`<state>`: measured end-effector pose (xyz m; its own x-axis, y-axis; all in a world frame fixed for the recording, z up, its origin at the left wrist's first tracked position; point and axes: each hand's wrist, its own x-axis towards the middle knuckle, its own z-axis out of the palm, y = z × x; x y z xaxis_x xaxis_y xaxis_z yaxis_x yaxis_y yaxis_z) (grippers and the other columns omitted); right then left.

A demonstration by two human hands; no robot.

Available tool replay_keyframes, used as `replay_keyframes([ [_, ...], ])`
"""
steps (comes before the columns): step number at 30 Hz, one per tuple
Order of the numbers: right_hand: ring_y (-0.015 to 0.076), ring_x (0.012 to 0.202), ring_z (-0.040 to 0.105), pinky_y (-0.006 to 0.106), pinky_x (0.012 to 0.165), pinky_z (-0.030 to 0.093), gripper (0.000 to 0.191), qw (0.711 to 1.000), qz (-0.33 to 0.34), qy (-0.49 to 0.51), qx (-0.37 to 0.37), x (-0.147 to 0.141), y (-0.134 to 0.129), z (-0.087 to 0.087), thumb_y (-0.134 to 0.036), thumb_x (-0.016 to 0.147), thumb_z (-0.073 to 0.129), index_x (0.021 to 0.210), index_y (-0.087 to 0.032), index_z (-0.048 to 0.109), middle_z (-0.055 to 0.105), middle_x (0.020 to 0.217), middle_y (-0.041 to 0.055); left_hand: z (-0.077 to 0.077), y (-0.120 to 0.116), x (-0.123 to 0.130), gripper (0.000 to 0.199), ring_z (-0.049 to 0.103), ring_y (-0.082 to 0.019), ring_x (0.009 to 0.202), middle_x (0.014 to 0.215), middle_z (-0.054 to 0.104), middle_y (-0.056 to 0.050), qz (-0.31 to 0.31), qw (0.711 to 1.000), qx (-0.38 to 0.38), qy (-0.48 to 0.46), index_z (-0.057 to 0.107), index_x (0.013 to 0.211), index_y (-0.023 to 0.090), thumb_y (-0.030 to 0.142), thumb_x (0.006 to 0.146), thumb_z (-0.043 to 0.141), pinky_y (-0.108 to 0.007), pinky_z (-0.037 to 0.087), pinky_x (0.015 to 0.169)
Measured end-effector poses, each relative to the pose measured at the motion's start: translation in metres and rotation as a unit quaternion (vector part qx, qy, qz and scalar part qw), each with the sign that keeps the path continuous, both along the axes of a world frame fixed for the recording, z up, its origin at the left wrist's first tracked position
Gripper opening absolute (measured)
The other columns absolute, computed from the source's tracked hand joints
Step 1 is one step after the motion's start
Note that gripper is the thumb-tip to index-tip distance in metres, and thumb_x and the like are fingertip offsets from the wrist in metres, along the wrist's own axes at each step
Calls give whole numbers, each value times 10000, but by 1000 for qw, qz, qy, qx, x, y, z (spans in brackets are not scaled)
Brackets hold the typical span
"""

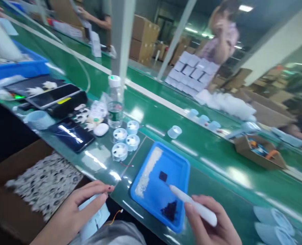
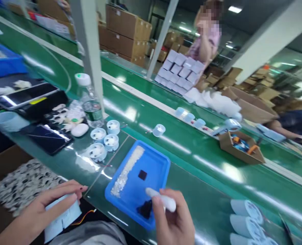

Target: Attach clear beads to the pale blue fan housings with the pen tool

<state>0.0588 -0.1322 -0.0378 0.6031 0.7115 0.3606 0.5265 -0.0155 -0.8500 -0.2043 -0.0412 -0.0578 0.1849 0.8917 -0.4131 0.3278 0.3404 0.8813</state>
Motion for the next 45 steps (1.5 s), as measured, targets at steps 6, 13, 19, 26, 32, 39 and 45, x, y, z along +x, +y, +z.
replay_keyframes([
  [6, 129, 588, 644, 240, 548, 558, 174, 995, -7, 84, 48, 29, 23, -32, -347, 919, 548, 951, -182, 595, 648, 836, 41, 7, 19, 46, 248, 598, -241, 985, 956, 668, -47, -125, 989, 33, -79, 752, 815, 271, 496, 759, 666, -259, 504, 824],
  [13, 136, 698, 662, 275, 645, 567, 149, 987, 78, 133, 44, 17, 49, -54, -342, 934, 537, 1004, -215, 569, 640, 914, 35, 13, 26, 59, 196, 589, -163, 726, 825, 610, -30, -150, 970, 31, -187, 730, 778, 255, 433, 799, 652, -242, 479, 664],
  [19, 179, 837, 651, 340, 728, 552, 169, 989, 101, 113, -2, 19, 55, -70, -332, 943, 522, 1062, -217, 556, 616, 988, 61, 11, 26, 54, 131, 589, -153, 771, 828, 596, -13, -134, 967, 30, -216, 716, 813, 278, 365, 840, 622, -232, 476, 718],
  [26, 184, 827, 650, 357, 734, 550, 178, 989, 105, 107, -13, 18, 55, -69, -342, 942, 522, 1064, -216, 555, 627, 982, 67, 7, 31, 48, 124, 597, -161, 789, 855, 594, -27, -139, 963, 43, -227, 716, 851, 276, 301, 864, 595, -244, 486, 710],
  [32, 170, 774, 650, 317, 672, 543, 154, 994, 79, 77, -23, 18, 53, -61, -336, 938, 522, 1017, -211, 567, 627, 950, 54, 1, 39, 39, 201, 599, -172, 798, 900, 584, -37, -223, 946, 93, -216, 693, 951, 304, 234, 909, 509, -275, 496, 688],
  [39, 159, 777, 639, 267, 668, 518, 70, 993, 107, -47, -32, 18, 56, -45, -262, 914, 549, 950, -213, 583, 650, 875, 34, 6, 38, 36, 208, 595, -155, 773, 909, 576, -33, -234, 945, 125, -194, 684, 949, 309, 224, 914, 497, -248, 488, 641],
  [45, 96, 593, 583, 233, 570, 497, 172, 990, -30, 135, 38, 25, 51, -48, -369, 927, 543, 962, -201, 553, 597, 844, 5, 11, 35, 34, 210, 588, -129, 739, 920, 587, -18, -236, 949, 118, -174, 693, 943, 318, 221, 908, 509, -208, 490, 624],
])
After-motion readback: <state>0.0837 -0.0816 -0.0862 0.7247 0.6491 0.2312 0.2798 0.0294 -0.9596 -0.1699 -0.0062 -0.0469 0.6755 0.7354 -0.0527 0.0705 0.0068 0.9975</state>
